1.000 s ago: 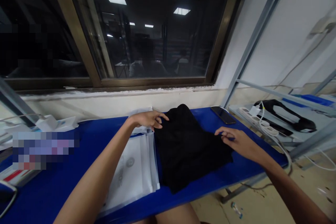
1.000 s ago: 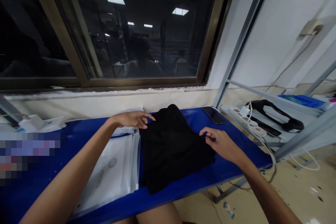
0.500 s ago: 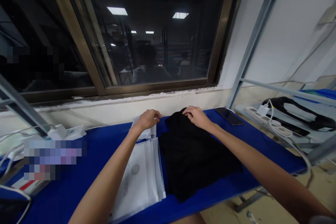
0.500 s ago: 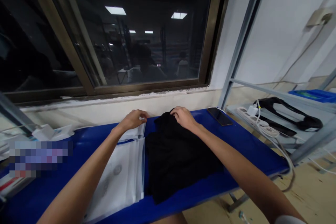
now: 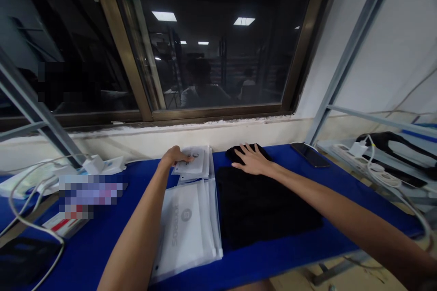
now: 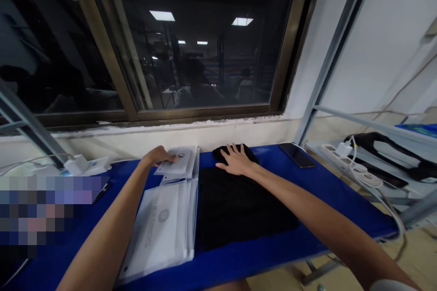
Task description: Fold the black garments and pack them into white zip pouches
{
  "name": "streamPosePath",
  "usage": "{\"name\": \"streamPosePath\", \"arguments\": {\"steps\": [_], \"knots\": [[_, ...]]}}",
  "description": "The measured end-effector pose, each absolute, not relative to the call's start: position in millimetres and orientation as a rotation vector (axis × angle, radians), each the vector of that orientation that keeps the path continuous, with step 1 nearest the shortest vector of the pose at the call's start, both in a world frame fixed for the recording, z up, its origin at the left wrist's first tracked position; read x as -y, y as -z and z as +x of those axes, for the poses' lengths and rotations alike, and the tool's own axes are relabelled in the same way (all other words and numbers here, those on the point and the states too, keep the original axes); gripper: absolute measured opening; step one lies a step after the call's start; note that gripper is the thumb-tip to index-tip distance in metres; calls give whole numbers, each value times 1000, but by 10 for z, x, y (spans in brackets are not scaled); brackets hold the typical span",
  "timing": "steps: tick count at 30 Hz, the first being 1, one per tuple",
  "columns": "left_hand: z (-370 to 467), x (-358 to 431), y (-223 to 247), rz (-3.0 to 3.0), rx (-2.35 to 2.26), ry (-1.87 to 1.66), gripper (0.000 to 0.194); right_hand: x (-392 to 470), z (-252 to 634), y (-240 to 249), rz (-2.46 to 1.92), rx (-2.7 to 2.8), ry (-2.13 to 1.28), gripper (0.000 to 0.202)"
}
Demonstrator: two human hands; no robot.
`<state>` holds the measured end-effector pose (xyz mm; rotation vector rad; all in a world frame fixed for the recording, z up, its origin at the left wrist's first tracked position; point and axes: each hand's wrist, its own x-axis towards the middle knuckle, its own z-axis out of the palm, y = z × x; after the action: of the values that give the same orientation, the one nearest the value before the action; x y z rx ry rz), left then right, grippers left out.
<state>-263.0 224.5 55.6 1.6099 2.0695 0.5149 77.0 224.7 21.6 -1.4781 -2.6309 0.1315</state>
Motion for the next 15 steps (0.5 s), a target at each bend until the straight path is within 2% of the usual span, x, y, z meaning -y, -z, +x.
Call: {"name": "streamPosePath", "arguments": {"steps": [2,5,7,9,12,15], "knots": [[-2659,-2183,-665,1604,-1984,-673,29,-2187,632,-510,-1375,2485,-146,61],[-2619,-2028,-945,1559,-1808,-874,18,-2126,393,-884,-1223,2172,-483,49],[-2521,-1910,-1157,1549,-1669,-957,30,-2157,216,-1025,-1131,1947,-717,59],[-2396,-1825,-1322,1570,-1477,-1038,51,-2249,50,-1076,-1057,1723,-850,68],[-2233,-1807,-1411,1657,-1254,-1179,75,-2388,-96,-1061,-945,1477,-783,53],[-2103,-1849,-1388,1909,-1341,-1578,92,-2369,-106,-1054,-755,1514,-522,44]]}}
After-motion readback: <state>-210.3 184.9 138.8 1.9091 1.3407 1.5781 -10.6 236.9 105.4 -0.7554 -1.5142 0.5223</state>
